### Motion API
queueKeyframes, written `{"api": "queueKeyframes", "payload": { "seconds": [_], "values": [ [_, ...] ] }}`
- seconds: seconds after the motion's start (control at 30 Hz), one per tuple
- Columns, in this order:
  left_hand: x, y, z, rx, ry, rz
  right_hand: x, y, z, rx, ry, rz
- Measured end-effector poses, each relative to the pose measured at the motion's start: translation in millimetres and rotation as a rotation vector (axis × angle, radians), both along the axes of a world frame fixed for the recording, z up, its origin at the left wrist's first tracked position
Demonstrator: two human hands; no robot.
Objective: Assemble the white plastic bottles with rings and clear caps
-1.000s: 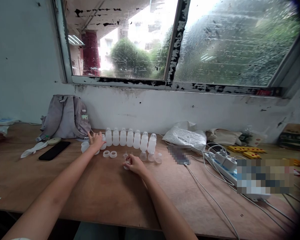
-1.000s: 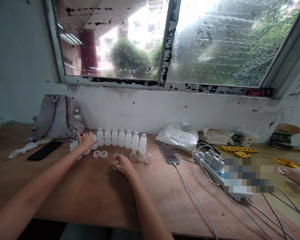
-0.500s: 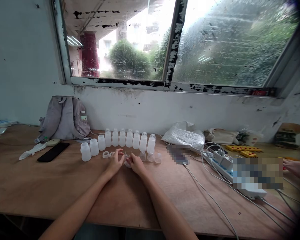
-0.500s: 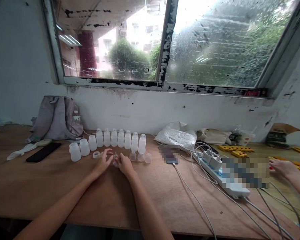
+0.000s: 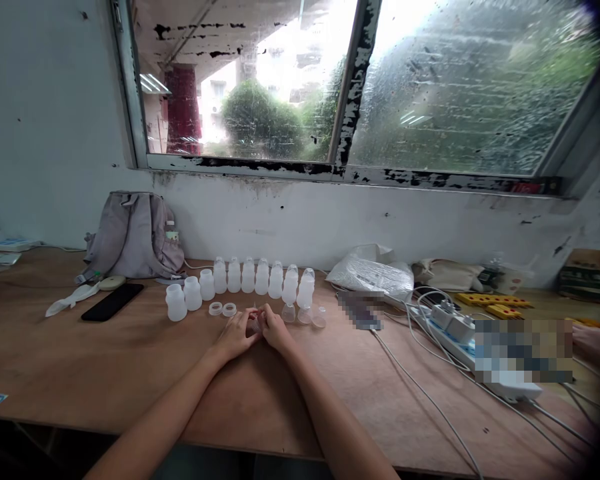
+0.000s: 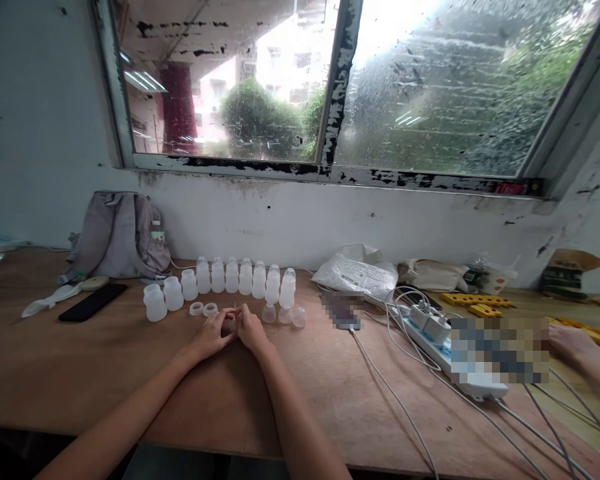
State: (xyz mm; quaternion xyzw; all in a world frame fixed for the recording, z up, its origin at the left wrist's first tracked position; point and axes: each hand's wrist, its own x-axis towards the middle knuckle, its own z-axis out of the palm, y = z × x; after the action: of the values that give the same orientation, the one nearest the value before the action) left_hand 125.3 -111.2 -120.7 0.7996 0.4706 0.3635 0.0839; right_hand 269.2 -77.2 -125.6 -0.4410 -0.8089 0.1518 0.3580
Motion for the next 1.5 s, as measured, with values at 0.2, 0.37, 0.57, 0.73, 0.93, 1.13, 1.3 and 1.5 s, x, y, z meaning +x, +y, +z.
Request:
{"api": "queueKeyframes", "payload": {
  "seconds": [0.2, 0.37, 0.57, 0.73, 0.93, 1.13, 1.3, 1.5],
  "values": [
    [-3, 3, -2.5, 0.003, -0.018, 0.024, -3, -2, -2.3, 0.013, 0.013, 0.072],
    [-2, 5, -1.0, 0.003, -0.016, 0.060, -6, -3, -2.4, 0.001, 0.030, 0.066],
    [-1, 3, 5.4, -0.008, 0.016, 0.086, -8, -2, -3.5, 0.006, 0.092, 0.050],
    [-6, 4, 8.1, -0.026, 0.028, 0.134, -7, -2, -0.6, 0.041, 0.136, -0.002],
    [-13, 8, 4.3, 0.005, 0.095, 0.258, 0, -3, 6.6, 0.099, 0.102, -0.290],
    [-16, 9, 1.5, 0.014, 0.172, 0.275, 7, -4, 11.2, -0.010, -0.055, -0.462],
    [-17, 11, -2.1, 0.005, 0.198, 0.316, 9, -5, 11.4, -0.066, -0.132, -0.495],
    [-18, 17, -5.6, 0.065, 0.226, 0.357, 7, -4, 11.1, -0.077, -0.224, -0.549]
  ]
}}
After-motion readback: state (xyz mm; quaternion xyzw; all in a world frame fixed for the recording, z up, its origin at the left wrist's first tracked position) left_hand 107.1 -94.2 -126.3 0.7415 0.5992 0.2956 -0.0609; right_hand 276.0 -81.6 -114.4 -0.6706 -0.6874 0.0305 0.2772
